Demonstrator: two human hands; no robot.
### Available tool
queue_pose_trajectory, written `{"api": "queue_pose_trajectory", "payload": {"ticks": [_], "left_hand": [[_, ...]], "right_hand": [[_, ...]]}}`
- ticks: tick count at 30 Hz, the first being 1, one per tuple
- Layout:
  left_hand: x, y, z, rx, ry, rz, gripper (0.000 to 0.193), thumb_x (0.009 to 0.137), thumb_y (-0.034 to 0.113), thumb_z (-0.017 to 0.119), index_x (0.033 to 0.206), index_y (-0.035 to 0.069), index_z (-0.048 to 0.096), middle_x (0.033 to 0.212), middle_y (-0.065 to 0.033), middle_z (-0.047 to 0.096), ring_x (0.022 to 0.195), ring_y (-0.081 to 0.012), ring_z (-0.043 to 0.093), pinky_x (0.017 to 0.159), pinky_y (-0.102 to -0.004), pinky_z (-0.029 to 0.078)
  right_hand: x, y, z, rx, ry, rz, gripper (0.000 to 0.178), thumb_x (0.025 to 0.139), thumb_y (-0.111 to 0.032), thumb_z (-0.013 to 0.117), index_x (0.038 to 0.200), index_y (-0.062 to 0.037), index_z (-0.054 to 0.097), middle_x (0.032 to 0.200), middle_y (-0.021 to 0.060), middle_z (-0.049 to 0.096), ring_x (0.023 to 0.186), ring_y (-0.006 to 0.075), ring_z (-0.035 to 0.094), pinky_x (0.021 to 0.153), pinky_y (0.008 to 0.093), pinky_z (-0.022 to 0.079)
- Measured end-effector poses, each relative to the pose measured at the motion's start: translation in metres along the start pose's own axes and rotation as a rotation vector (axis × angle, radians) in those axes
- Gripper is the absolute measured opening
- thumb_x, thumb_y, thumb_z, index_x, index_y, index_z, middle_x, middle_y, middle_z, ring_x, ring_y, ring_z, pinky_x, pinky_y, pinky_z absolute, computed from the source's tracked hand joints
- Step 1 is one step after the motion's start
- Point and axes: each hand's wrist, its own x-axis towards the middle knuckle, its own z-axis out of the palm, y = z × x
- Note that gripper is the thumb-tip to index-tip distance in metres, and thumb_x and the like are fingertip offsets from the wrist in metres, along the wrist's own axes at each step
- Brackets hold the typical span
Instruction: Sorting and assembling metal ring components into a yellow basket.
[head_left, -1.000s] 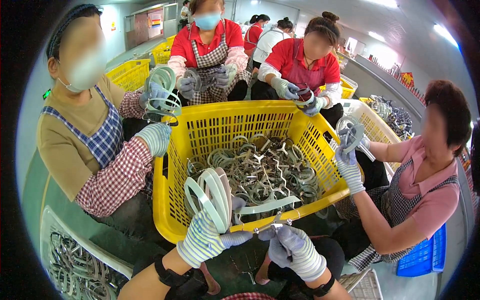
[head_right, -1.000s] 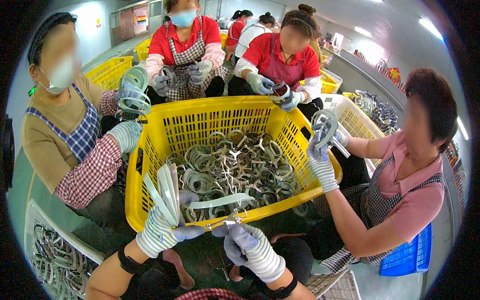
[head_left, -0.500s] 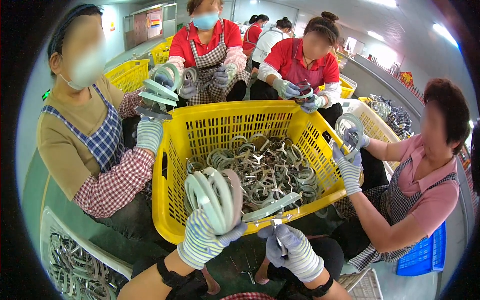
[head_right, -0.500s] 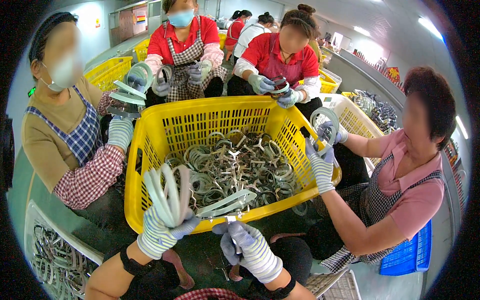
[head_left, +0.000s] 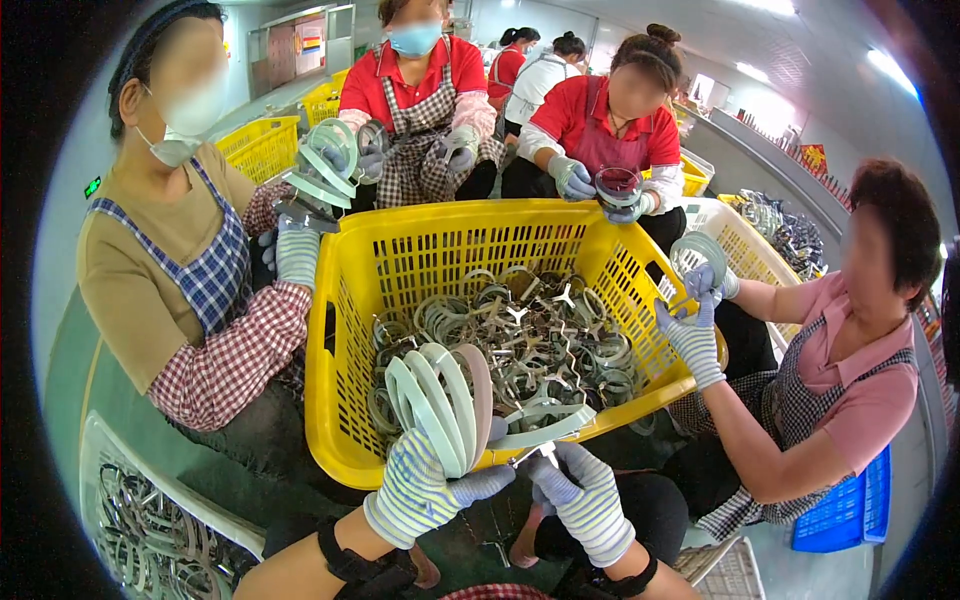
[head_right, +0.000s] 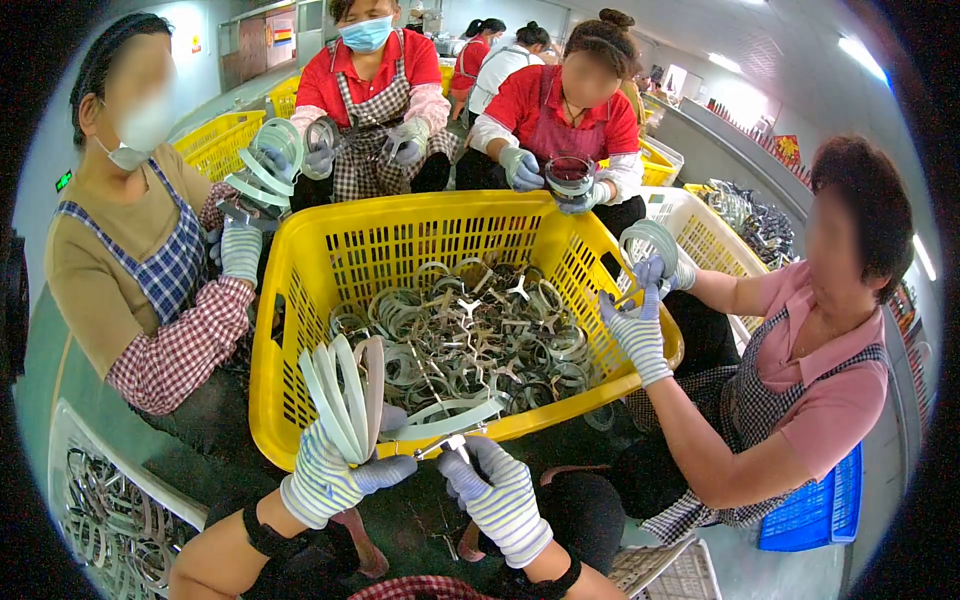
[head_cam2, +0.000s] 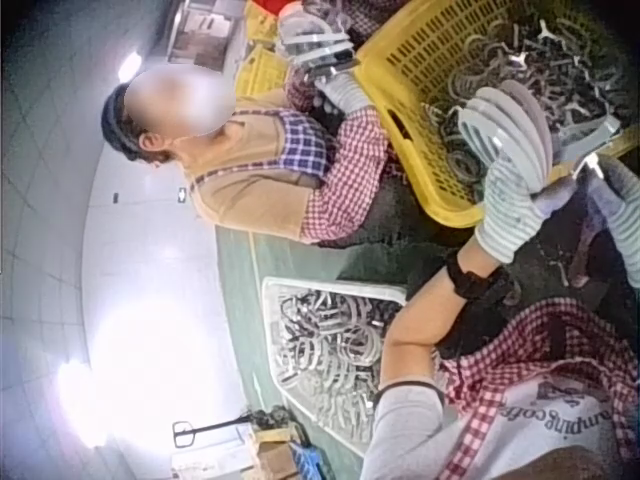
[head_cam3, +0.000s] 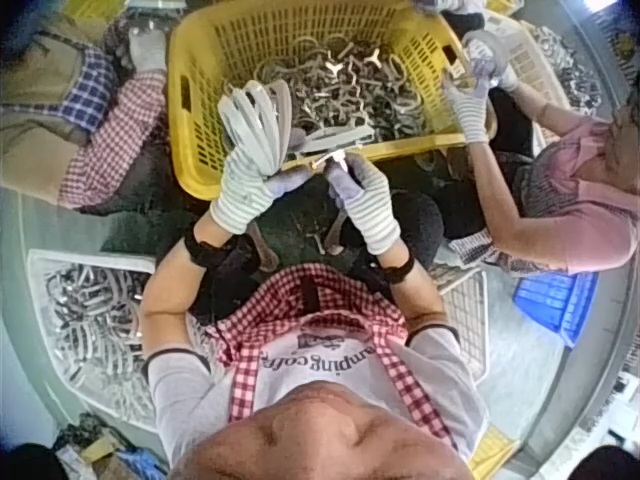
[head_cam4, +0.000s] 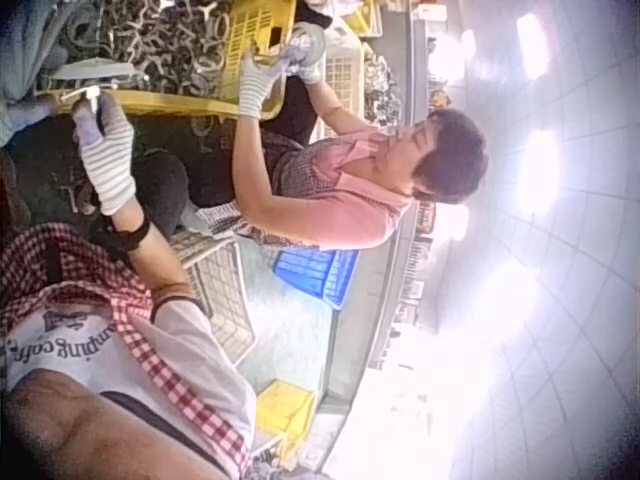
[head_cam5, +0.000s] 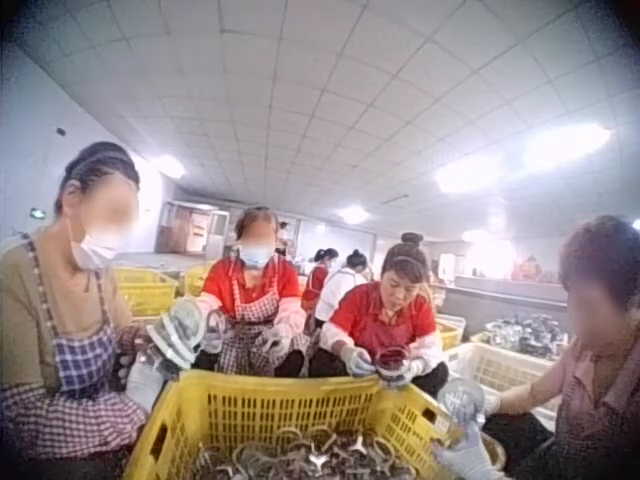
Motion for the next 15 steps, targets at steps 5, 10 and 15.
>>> {"api": "queue_pose_trajectory", "payload": {"ticks": [5,10,15], "left_hand": [[-0.005,-0.005,-0.004,0.067,-0.017,-0.053,0.038,0.065,0.026,0.081,0.095,0.006,0.067,0.088,-0.0075,0.067,0.079,-0.0227,0.064,0.073,-0.0329,0.05],[0.001,-0.001,-0.008,0.072,-0.002,0.122,0.044,0.064,0.037,0.08,0.097,0.01,0.068,0.084,-0.0079,0.066,0.069,-0.0277,0.063,0.062,-0.037,0.05],[-0.004,-0.009,-0.003,0.23,0.028,0.113,0.044,0.064,0.039,0.08,0.093,0.009,0.068,0.081,-0.0093,0.065,0.068,-0.0293,0.063,0.06,-0.0387,0.05]], "right_hand": [[-0.003,0.002,0.001,0.006,-0.035,0.004,0.023,0.089,-0.025,0.059,0.098,-0.0038,0.06,0.067,-0.0025,0.055,0.056,0.004,0.049,0.048,0.0192,0.039],[-0.007,-0.011,0.003,0.05,-0.056,0.115,0.024,0.09,-0.027,0.058,0.098,-0.0047,0.06,0.066,-0.0029,0.054,0.055,0.0037,0.049,0.047,0.0192,0.038],[-0.007,-0.009,0.001,0.062,-0.06,0.107,0.025,0.09,-0.028,0.057,0.099,-0.0055,0.06,0.065,-0.0027,0.053,0.054,0.0038,0.048,0.047,0.0192,0.038]]}}
